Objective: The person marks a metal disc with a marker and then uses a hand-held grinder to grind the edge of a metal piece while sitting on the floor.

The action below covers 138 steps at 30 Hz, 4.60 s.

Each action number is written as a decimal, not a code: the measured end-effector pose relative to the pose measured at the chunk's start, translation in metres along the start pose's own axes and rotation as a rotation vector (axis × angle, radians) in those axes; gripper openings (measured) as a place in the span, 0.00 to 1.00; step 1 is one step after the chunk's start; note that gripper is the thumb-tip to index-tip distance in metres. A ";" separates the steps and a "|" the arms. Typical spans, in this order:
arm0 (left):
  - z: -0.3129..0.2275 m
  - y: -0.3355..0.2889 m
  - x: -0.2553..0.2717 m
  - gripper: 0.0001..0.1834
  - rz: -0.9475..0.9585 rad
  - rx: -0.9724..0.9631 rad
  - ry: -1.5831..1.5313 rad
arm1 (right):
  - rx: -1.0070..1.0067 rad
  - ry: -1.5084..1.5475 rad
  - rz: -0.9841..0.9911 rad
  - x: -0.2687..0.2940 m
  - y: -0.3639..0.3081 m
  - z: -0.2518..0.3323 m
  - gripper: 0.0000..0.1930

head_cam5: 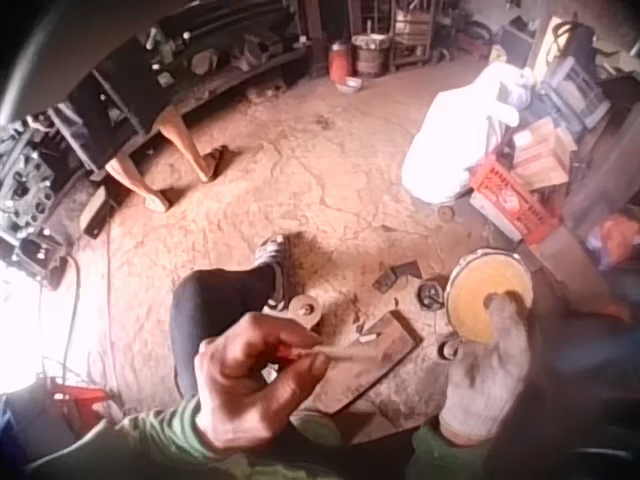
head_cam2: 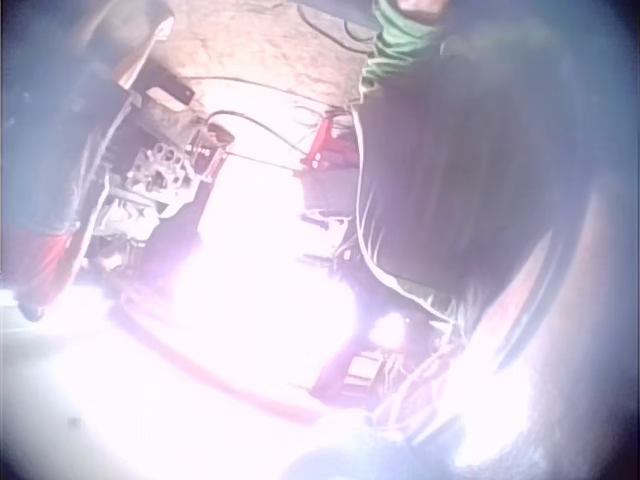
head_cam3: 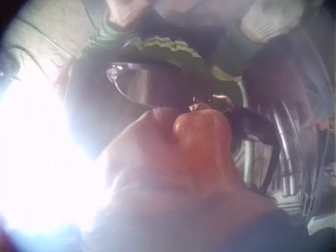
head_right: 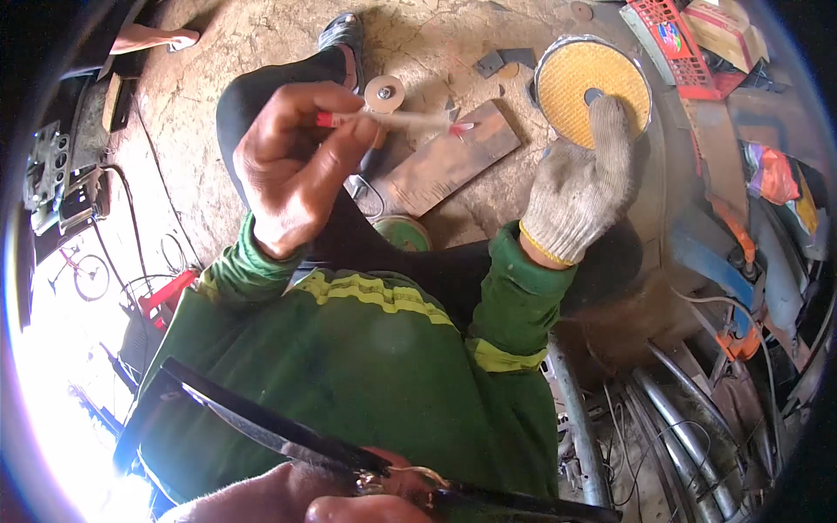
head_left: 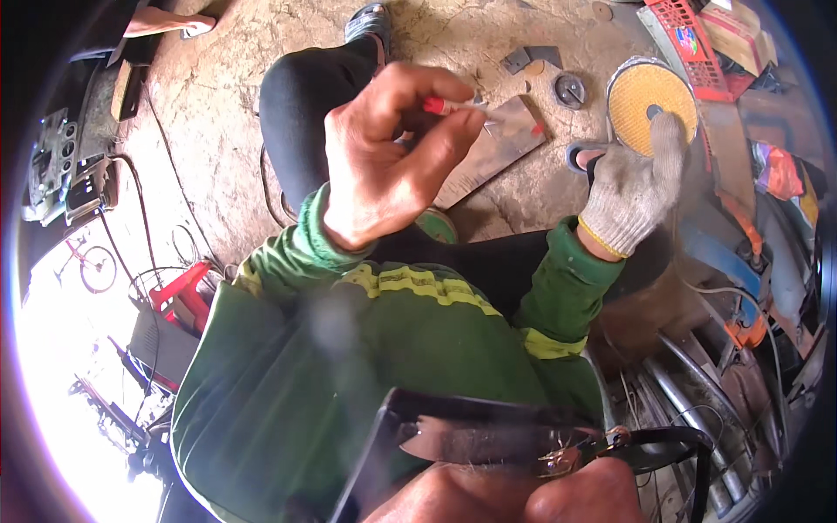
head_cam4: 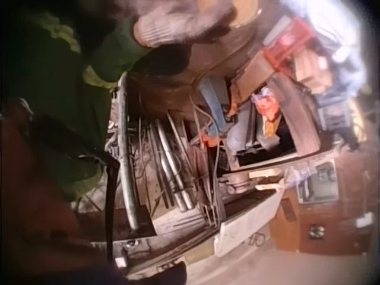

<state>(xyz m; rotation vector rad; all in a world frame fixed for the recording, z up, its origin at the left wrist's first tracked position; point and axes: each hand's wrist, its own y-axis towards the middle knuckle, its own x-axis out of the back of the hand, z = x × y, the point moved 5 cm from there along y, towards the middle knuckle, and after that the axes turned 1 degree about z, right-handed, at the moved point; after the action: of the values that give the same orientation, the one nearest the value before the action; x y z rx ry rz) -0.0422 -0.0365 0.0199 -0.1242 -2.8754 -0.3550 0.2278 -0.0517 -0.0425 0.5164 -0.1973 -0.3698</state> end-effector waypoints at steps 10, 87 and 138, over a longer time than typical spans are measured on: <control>-0.008 0.005 -0.023 0.10 -0.066 0.035 -0.163 | 0.009 -0.006 -0.059 -0.002 -0.001 0.004 0.33; 0.222 -0.003 -0.104 0.18 0.042 0.906 -0.382 | -1.422 0.051 -0.851 0.049 -0.230 -0.335 0.26; 0.258 -0.100 -0.156 0.16 1.120 0.485 0.484 | -1.331 0.115 -0.407 -0.021 -0.180 -0.140 0.15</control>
<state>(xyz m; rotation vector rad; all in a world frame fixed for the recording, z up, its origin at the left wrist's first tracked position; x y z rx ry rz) 0.0390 -0.0779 -0.2843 -1.2500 -1.9261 0.4547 0.1937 -0.1265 -0.2562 -0.7523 0.2836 -0.7624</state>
